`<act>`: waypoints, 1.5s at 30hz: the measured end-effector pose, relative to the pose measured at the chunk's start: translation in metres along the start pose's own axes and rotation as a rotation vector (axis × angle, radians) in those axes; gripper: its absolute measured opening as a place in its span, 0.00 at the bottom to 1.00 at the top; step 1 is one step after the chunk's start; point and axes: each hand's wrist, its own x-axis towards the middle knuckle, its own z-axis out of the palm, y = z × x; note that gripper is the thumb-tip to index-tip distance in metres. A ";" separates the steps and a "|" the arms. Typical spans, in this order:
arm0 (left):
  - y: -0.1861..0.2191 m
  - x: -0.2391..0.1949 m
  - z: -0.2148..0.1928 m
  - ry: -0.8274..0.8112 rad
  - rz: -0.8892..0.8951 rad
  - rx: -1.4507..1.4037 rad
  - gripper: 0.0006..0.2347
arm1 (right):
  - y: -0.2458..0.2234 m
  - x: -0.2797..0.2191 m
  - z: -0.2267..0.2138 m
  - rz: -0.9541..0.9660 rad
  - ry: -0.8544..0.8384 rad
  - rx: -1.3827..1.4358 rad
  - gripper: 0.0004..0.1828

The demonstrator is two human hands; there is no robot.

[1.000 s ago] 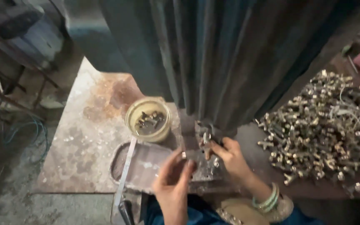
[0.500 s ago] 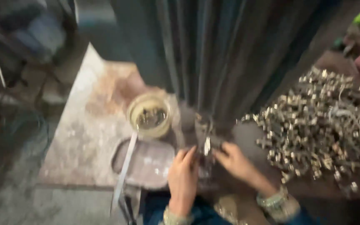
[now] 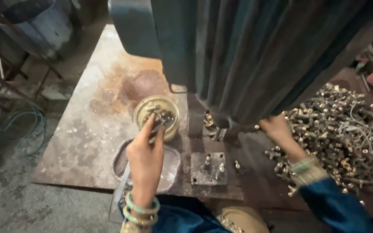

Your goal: The person sits at a bench press machine, places small brass fittings one at a time into a jig under the press, operates the press to press each fitting, and moves finished parts into a bowl beside the machine, drawing new parts from a large pile on the table.

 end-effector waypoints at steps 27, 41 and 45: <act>0.049 -0.112 0.062 -0.449 0.134 -0.370 0.23 | -0.137 -0.151 -0.032 0.128 -0.021 0.613 0.38; 0.046 -0.117 0.035 -0.347 0.179 -0.241 0.20 | -0.202 -0.182 -0.018 0.174 -0.285 0.759 0.34; 0.045 -0.120 0.038 -0.284 0.315 -0.135 0.22 | -0.217 -0.180 -0.008 0.277 -0.294 0.749 0.36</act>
